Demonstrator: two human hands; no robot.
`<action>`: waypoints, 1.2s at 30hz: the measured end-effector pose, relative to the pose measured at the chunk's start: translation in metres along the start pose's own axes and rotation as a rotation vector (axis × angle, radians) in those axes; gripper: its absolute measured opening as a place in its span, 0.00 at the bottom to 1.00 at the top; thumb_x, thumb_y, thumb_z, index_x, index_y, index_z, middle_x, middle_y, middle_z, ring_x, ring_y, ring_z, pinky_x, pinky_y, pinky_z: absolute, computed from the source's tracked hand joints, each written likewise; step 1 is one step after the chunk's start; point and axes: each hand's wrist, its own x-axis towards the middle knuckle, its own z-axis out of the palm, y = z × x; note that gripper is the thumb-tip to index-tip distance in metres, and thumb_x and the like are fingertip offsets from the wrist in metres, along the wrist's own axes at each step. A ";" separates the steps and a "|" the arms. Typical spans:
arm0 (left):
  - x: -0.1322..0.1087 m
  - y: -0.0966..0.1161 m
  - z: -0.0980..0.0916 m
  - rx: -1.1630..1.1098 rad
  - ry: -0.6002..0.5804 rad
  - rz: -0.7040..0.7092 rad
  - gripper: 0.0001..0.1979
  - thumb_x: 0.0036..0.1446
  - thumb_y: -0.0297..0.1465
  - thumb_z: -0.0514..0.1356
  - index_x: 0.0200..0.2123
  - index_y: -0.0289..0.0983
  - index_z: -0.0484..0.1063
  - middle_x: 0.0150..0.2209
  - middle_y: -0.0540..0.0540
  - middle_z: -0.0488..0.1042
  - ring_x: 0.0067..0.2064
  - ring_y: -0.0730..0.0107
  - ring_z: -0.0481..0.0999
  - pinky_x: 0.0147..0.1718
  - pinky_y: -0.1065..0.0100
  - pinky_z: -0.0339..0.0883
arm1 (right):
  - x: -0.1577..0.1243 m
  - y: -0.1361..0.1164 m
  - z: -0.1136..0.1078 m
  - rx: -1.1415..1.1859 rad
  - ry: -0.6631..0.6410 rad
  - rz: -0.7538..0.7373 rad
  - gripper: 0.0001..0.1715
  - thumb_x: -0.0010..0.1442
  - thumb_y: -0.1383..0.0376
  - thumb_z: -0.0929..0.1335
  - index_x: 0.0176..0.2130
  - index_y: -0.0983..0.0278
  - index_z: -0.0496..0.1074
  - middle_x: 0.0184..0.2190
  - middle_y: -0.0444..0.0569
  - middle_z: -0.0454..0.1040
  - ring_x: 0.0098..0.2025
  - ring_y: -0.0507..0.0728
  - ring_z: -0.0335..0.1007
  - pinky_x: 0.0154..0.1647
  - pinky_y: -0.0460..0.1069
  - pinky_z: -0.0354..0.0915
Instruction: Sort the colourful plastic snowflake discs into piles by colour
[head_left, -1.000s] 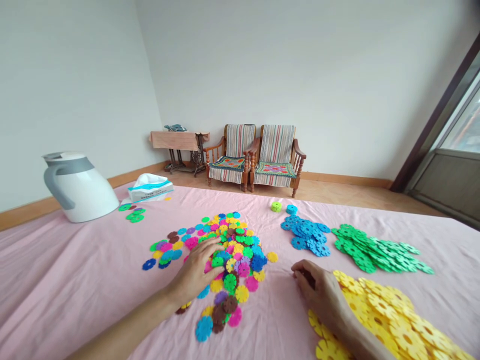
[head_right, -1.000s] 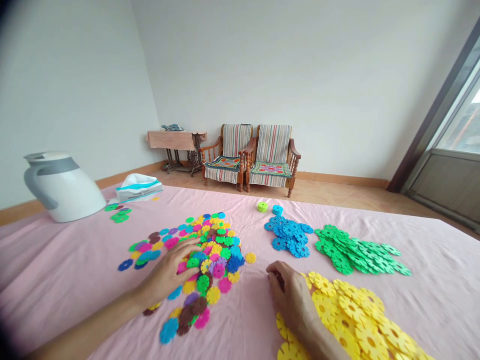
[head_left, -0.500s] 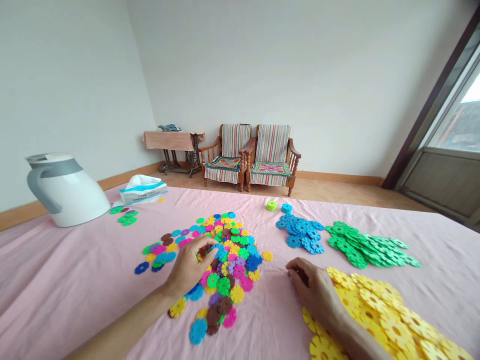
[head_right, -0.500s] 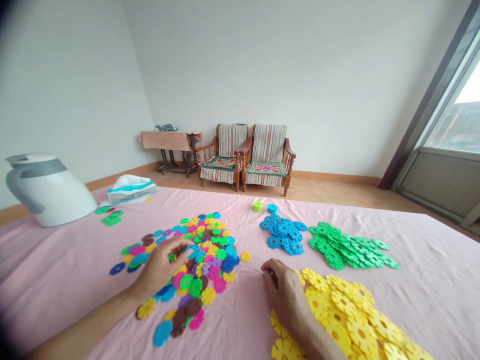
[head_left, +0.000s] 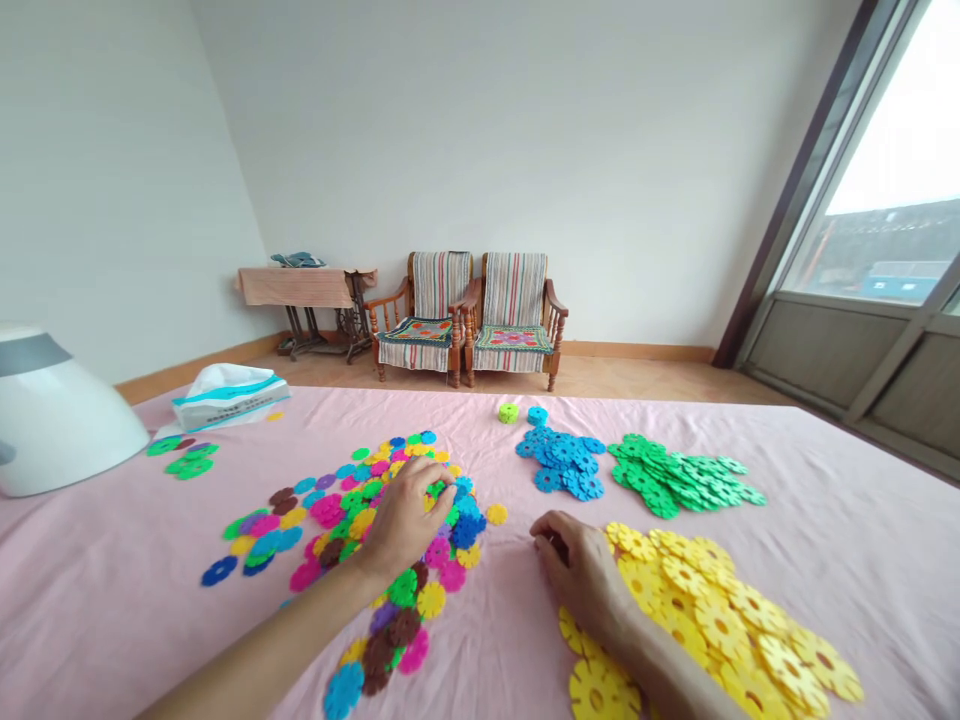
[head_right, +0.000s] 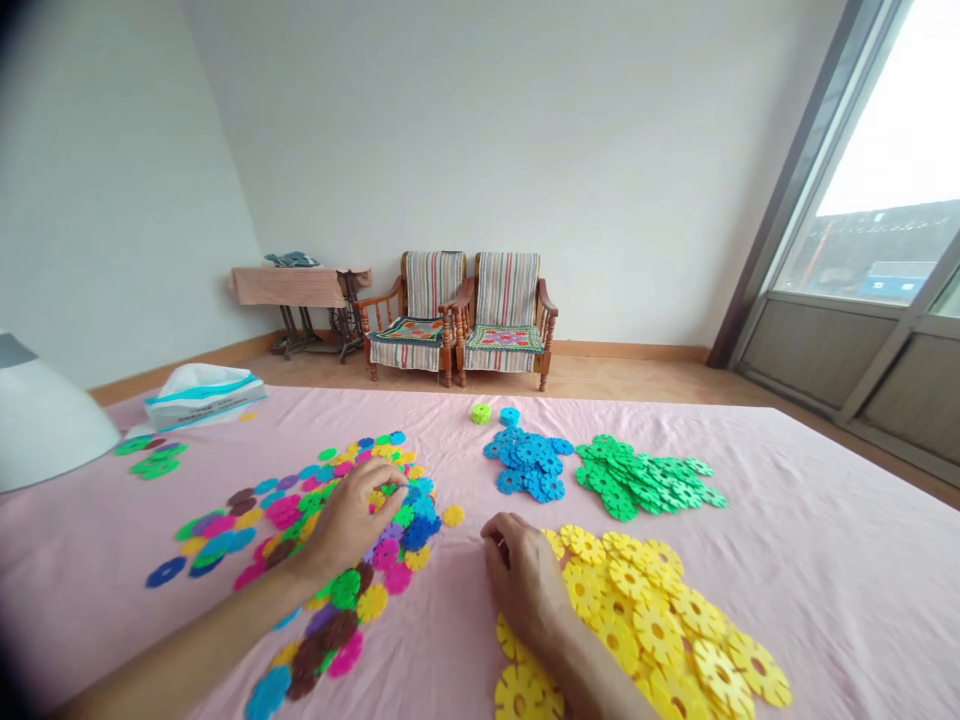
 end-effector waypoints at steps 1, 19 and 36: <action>0.005 0.003 0.006 -0.019 0.006 -0.021 0.05 0.53 0.30 0.57 0.27 0.38 0.72 0.32 0.47 0.74 0.39 0.63 0.74 0.41 0.64 0.66 | 0.000 0.001 0.000 0.003 0.004 -0.003 0.10 0.55 0.70 0.60 0.31 0.63 0.70 0.26 0.44 0.73 0.27 0.53 0.66 0.28 0.45 0.57; 0.090 0.023 0.116 -0.238 -0.242 -0.292 0.07 0.55 0.26 0.59 0.37 0.31 0.74 0.27 0.44 0.79 0.27 0.68 0.79 0.27 0.71 0.71 | 0.003 0.002 0.002 0.039 0.015 0.001 0.10 0.54 0.73 0.61 0.31 0.63 0.70 0.27 0.45 0.72 0.28 0.52 0.65 0.29 0.45 0.56; -0.041 -0.031 -0.042 0.454 -0.591 0.119 0.25 0.63 0.43 0.52 0.63 0.54 0.54 0.68 0.47 0.49 0.67 0.50 0.48 0.60 0.42 0.44 | 0.000 0.004 0.000 0.018 -0.015 -0.030 0.08 0.56 0.69 0.60 0.31 0.63 0.69 0.26 0.45 0.71 0.26 0.52 0.65 0.29 0.46 0.58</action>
